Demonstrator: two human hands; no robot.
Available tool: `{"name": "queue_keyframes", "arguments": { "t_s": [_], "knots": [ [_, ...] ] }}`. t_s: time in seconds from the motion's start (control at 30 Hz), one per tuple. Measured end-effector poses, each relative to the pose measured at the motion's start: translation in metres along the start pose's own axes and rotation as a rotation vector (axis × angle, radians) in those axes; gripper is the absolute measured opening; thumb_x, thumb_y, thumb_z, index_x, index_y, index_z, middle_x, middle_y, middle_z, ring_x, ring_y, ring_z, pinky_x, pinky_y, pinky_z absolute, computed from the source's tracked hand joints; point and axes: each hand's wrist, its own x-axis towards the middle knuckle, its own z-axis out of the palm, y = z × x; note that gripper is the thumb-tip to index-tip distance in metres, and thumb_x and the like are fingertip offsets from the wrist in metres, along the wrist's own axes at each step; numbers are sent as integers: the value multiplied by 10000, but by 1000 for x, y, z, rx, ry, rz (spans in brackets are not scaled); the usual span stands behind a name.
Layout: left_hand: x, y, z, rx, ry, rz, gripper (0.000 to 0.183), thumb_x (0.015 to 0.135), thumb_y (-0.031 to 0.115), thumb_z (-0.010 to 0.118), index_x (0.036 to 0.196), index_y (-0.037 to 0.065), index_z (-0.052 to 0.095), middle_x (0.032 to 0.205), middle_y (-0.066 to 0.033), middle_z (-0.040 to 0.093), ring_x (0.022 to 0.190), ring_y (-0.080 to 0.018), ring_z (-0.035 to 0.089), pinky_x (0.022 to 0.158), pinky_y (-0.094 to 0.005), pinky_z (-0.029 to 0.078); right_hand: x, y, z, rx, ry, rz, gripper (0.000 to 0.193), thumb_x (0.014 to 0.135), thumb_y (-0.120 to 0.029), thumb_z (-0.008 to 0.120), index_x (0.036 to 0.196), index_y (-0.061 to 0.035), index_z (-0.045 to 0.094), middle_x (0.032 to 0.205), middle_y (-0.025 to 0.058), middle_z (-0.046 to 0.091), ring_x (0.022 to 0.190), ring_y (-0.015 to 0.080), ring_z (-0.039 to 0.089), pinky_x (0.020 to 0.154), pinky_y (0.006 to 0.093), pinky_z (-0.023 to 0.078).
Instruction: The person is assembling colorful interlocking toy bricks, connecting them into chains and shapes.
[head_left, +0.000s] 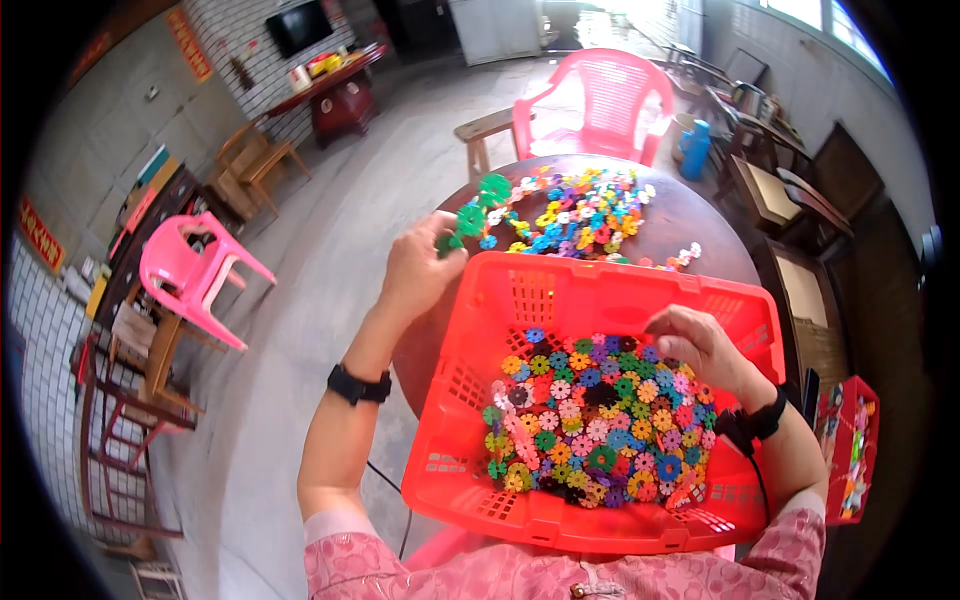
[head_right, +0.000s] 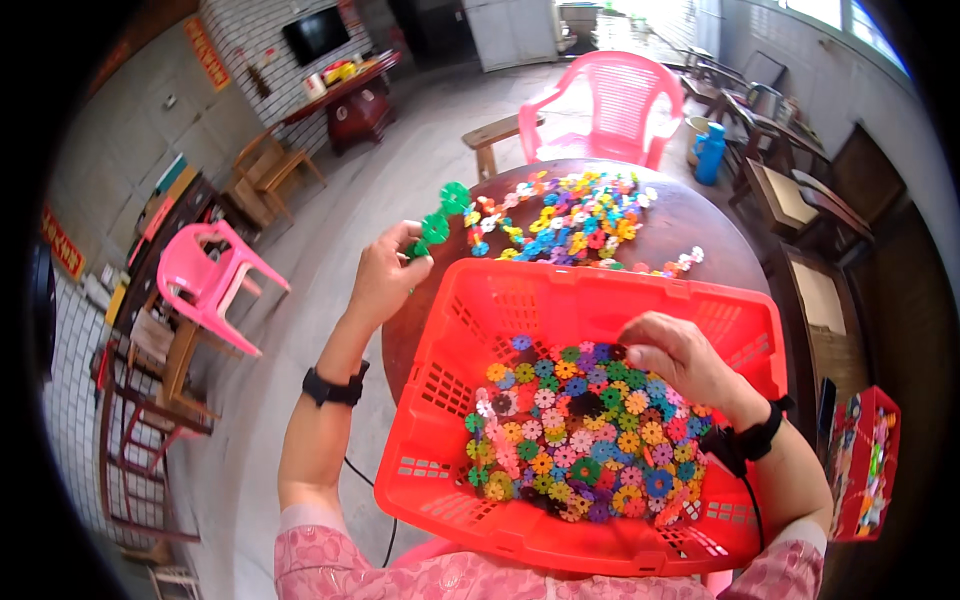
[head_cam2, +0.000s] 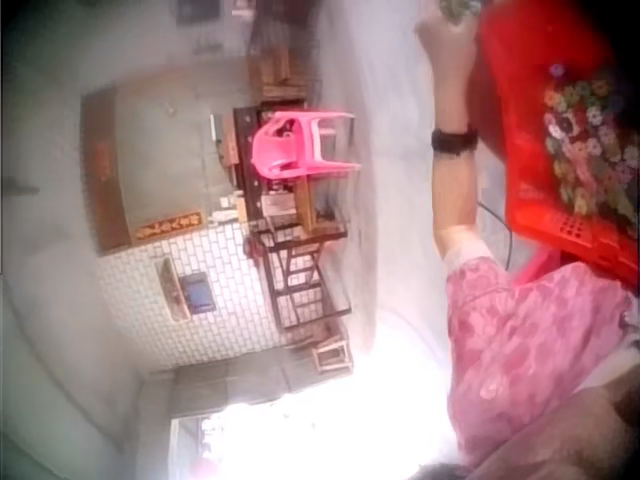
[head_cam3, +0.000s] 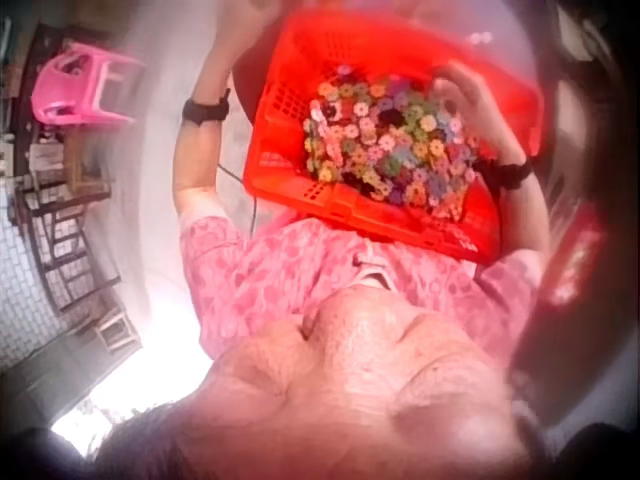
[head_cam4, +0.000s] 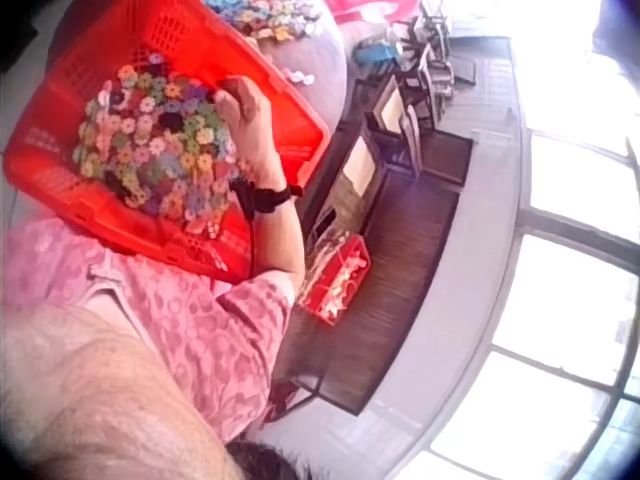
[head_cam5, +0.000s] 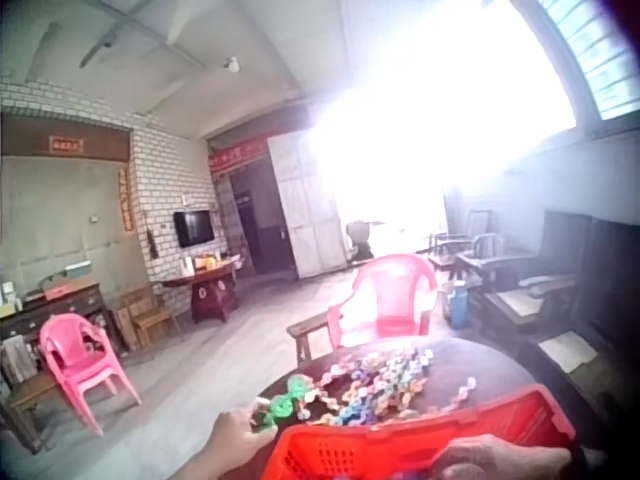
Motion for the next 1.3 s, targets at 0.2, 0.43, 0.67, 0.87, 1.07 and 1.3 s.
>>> {"name": "queue_keyframes", "arguments": {
  "t_s": [0.2,0.43,0.67,0.87,1.07,1.3],
  "knots": [
    [-19,106,50,145,-276,466,274,705,31,647,974,44,598,899,-137,625,799,-308,652,726,-395,534,-1,-18,-6,573,277,91,356,999,-341,466,994,8,538,817,42,571,767,111,582,710,284,476],
    [-40,117,113,15,-480,444,334,776,165,680,1047,52,520,892,-167,598,823,-362,632,694,-454,515,-7,-23,-13,346,114,158,220,959,-191,553,846,-5,583,616,22,556,593,72,549,533,281,450],
    [-50,116,124,-116,-726,339,338,912,255,602,1068,-15,474,893,-261,597,870,-444,591,684,-483,479,-7,-16,-1,187,24,21,300,966,-236,527,811,17,572,604,115,580,545,237,606,521,347,457],
    [-51,113,115,-241,-731,514,307,943,264,562,1008,-14,451,816,-244,600,805,-432,605,655,-482,478,-6,-20,-6,332,-154,32,326,983,-251,473,807,7,570,581,63,611,554,169,629,529,312,478],
    [-46,117,104,-329,-955,391,306,957,265,542,999,-21,441,822,-258,596,801,-448,593,664,-476,472,-9,-19,-3,407,-154,2,362,980,-286,465,791,6,568,563,67,617,533,165,631,517,303,483],
    [-69,133,101,-31,-534,652,219,875,190,645,990,49,525,800,-145,599,722,-326,633,594,-400,504,-15,-32,-13,-11,-50,-307,196,865,-153,623,800,23,568,768,136,616,676,298,631,612,355,516]
  ]
}}
